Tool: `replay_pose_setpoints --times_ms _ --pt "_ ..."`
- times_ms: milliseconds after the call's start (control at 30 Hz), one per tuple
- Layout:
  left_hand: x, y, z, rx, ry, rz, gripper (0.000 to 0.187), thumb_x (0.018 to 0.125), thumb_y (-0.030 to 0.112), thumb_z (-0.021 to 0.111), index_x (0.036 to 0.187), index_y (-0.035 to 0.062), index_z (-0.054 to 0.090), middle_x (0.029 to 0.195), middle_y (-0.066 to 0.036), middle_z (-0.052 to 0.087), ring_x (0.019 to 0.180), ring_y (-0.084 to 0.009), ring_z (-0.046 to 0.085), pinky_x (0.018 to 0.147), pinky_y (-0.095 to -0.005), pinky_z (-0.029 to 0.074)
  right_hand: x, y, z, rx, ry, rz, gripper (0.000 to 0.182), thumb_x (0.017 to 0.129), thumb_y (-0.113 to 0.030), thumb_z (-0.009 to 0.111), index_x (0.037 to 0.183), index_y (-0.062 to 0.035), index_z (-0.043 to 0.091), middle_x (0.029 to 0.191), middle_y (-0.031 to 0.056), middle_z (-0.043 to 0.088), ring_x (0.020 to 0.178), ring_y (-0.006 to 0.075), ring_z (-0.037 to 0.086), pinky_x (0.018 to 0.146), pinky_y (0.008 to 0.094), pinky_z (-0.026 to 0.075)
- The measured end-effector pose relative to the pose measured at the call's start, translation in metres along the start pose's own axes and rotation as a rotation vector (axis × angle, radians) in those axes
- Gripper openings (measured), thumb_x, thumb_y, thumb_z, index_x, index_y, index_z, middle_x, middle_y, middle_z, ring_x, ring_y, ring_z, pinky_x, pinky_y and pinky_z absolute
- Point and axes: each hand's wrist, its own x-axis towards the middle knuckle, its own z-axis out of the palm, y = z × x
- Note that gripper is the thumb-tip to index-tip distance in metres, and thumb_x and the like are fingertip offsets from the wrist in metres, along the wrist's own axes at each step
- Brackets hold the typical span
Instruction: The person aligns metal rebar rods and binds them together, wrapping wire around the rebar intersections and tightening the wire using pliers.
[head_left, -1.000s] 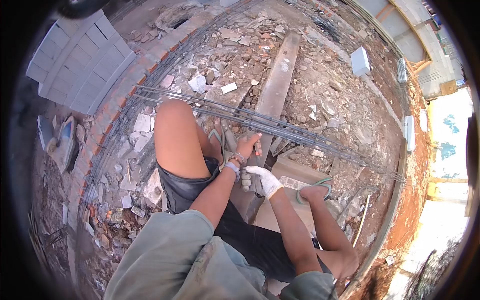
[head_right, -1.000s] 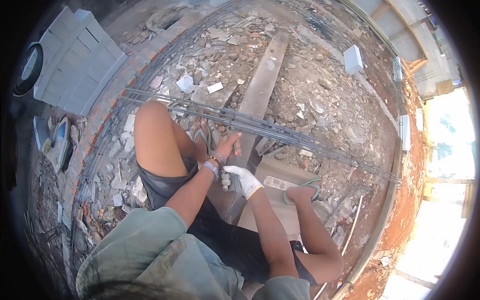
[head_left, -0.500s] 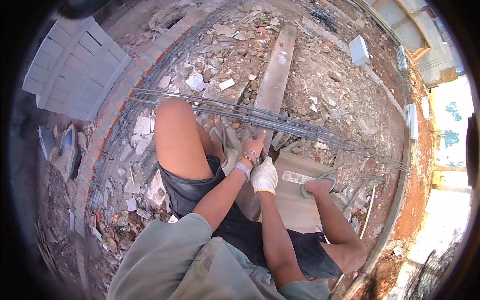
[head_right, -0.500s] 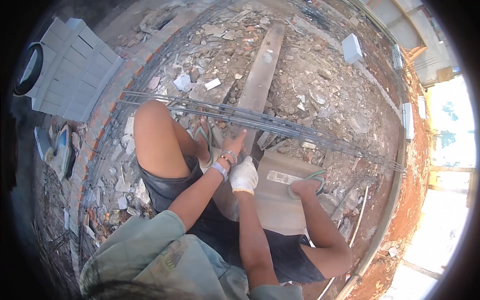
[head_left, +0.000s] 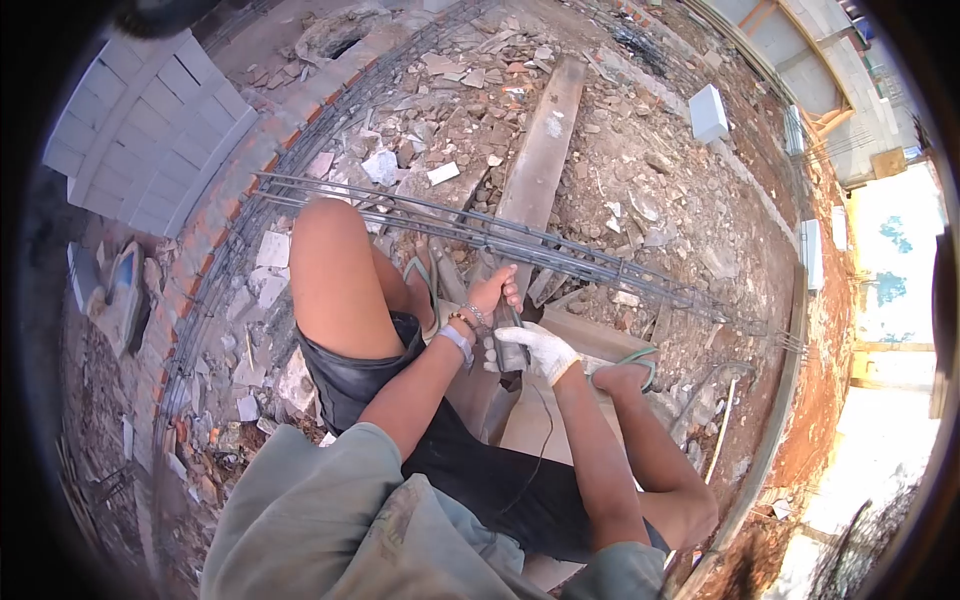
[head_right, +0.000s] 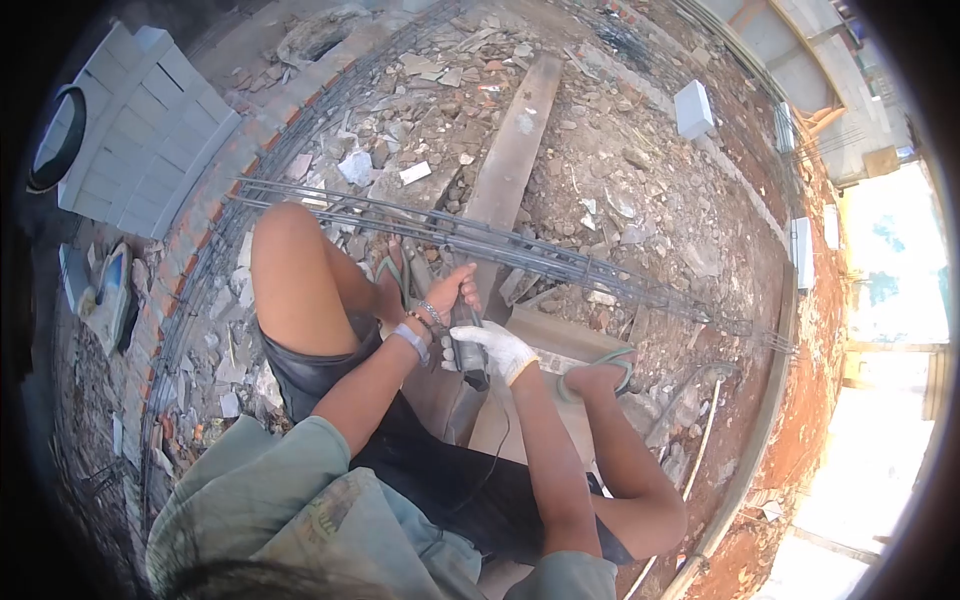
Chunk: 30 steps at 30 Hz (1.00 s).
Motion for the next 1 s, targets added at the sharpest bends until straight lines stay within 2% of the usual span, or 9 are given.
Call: replay_pose_setpoints --times_ms 133,167,267,300,433,867,1000 --pt "0.002 -0.009 0.012 -0.049 0.058 0.103 0.034 0.091 0.031 0.065 0.07 0.0141 0.044 0.058 0.002 0.042 0.05 -0.0156 0.048 0.054 -0.037 0.049 -0.015 -0.016 -0.003 0.186 -0.075 0.103 0.03 0.09 -0.017 0.066 0.109 0.003 0.058 0.094 0.0156 0.065 0.084 0.0299 0.068 0.085 0.0495 0.058" --pt "0.001 -0.01 0.015 -0.064 0.08 0.122 0.034 0.091 0.031 0.066 0.07 0.0141 0.044 0.058 0.002 0.042 0.05 -0.0155 0.048 0.054 -0.0367 0.049 -0.016 -0.014 -0.003 0.141 -0.002 0.07 0.026 0.092 -0.02 0.062 0.106 0.002 0.058 0.091 0.0146 0.063 0.077 0.0281 0.065 0.08 0.0459 0.057" --pt "0.003 -0.018 0.023 -0.141 0.125 0.126 0.033 0.091 0.031 0.066 0.071 0.0141 0.045 0.059 0.002 0.042 0.051 -0.0153 0.048 0.054 -0.036 0.048 -0.014 -0.021 -0.017 0.04 -0.071 0.08 0.025 0.091 -0.021 0.064 0.105 -0.0007 0.061 0.092 0.0142 0.067 0.079 0.0274 0.067 0.074 0.042 0.056" --pt "0.004 -0.018 0.025 -0.176 0.12 0.127 0.032 0.091 0.03 0.066 0.073 0.014 0.045 0.059 0.002 0.042 0.052 -0.0151 0.047 0.055 -0.0358 0.048 -0.018 -0.029 -0.008 -0.077 0.006 0.081 0.021 0.09 -0.018 0.066 0.102 -0.0023 0.061 0.088 0.0125 0.066 0.072 0.0235 0.064 0.064 0.0376 0.052" --pt "0.01 -0.025 0.033 -0.199 0.205 0.168 0.033 0.09 0.031 0.066 0.072 0.0139 0.045 0.058 0.002 0.043 0.051 -0.0148 0.048 0.053 -0.0354 0.047 -0.007 -0.043 -0.027 -0.424 -0.054 0.09 0.016 0.086 -0.015 0.071 0.086 -0.001 0.062 0.069 0.0088 0.061 0.062 0.0205 0.06 0.061 0.0351 0.051" --pt "0.025 -0.042 0.054 -0.298 0.408 0.283 0.033 0.089 0.031 0.067 0.07 0.0118 0.047 0.058 0.001 0.045 0.05 -0.0162 0.05 0.052 -0.0357 0.047 0.015 -0.069 -0.079 -0.487 -0.172 0.236 0.015 0.083 -0.012 0.072 0.08 -0.0032 0.06 0.069 0.0079 0.06 0.062 0.0185 0.059 0.057 0.0331 0.049" --pt "0.026 -0.037 0.054 -0.285 0.389 0.269 0.033 0.088 0.031 0.068 0.07 0.012 0.047 0.058 0.0 0.045 0.05 -0.0167 0.05 0.052 -0.0365 0.047 0.015 -0.071 -0.075 -0.428 -0.118 0.276 0.015 0.084 -0.012 0.072 0.087 -0.0021 0.061 0.072 0.0086 0.06 0.065 0.0195 0.059 0.062 0.0358 0.05"
